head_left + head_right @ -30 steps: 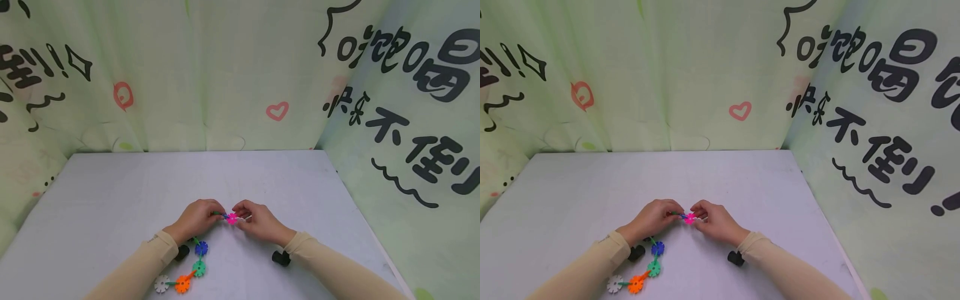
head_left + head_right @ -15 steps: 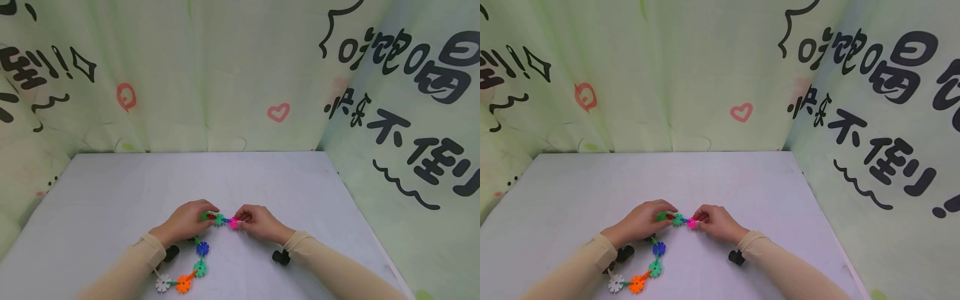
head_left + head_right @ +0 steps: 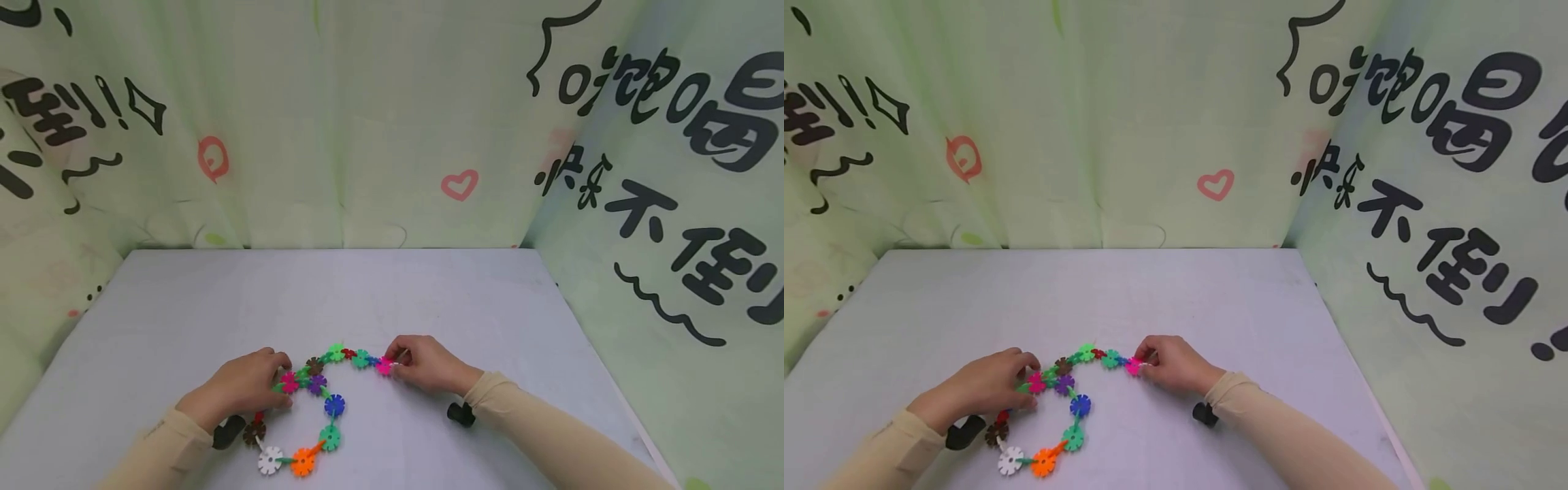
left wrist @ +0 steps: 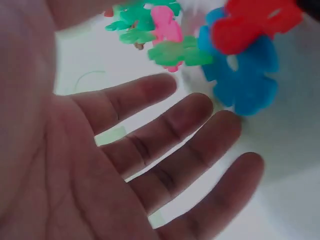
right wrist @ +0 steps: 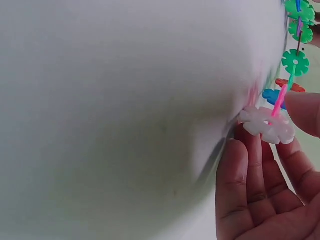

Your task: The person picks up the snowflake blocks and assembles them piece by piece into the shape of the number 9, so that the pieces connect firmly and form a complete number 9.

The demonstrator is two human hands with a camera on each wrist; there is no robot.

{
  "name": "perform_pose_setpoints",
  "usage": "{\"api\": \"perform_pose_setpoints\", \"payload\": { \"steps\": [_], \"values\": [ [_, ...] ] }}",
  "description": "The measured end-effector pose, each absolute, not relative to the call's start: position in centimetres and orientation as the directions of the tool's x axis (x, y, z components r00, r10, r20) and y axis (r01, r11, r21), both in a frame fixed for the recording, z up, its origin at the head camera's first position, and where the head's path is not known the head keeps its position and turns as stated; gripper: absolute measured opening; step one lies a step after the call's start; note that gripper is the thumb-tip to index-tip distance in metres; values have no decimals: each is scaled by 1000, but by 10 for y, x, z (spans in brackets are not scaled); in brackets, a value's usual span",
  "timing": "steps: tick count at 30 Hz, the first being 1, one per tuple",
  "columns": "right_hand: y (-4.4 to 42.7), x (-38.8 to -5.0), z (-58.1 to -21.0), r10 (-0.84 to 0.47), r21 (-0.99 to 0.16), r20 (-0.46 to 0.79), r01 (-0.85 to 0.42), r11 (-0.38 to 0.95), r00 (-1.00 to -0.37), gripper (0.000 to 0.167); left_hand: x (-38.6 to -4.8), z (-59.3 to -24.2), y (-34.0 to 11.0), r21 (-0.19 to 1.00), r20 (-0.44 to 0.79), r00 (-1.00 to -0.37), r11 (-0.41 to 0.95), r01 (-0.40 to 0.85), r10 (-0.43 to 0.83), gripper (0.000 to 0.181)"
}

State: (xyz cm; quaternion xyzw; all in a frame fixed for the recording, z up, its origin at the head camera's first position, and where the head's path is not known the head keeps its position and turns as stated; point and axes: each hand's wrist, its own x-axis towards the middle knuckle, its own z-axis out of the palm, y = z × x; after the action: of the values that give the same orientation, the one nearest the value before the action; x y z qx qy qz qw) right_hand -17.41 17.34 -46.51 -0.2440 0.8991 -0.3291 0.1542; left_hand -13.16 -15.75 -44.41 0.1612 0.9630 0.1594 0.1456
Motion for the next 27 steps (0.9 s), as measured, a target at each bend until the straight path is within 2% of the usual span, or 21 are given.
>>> {"api": "perform_pose_setpoints", "payload": {
  "steps": [4, 11, 16, 23, 27],
  "values": [
    [174, -177, -465, -550, -664, -128, -341, 666, -825, 13, -134, -449, -155, 367, -208, -910, 891, 266, 358, 29],
    [181, -178, -462, -543, -669, -143, -323, 669, -828, 18, -148, -453, -146, 375, -166, -912, 880, 293, 375, 20],
    [191, -177, -460, -529, -657, -159, -311, 687, -833, 14, -166, -454, -133, 346, -126, -902, 870, 351, 414, 18],
    [202, -177, -454, -555, -625, -207, -327, 708, -806, 5, -186, -456, -107, 309, -76, -876, 846, 434, 477, 19],
    [204, -180, -448, -528, -590, -213, -323, 740, -822, 5, -187, -455, -101, 311, -39, -870, 833, 456, 491, 32]
  ]
}}
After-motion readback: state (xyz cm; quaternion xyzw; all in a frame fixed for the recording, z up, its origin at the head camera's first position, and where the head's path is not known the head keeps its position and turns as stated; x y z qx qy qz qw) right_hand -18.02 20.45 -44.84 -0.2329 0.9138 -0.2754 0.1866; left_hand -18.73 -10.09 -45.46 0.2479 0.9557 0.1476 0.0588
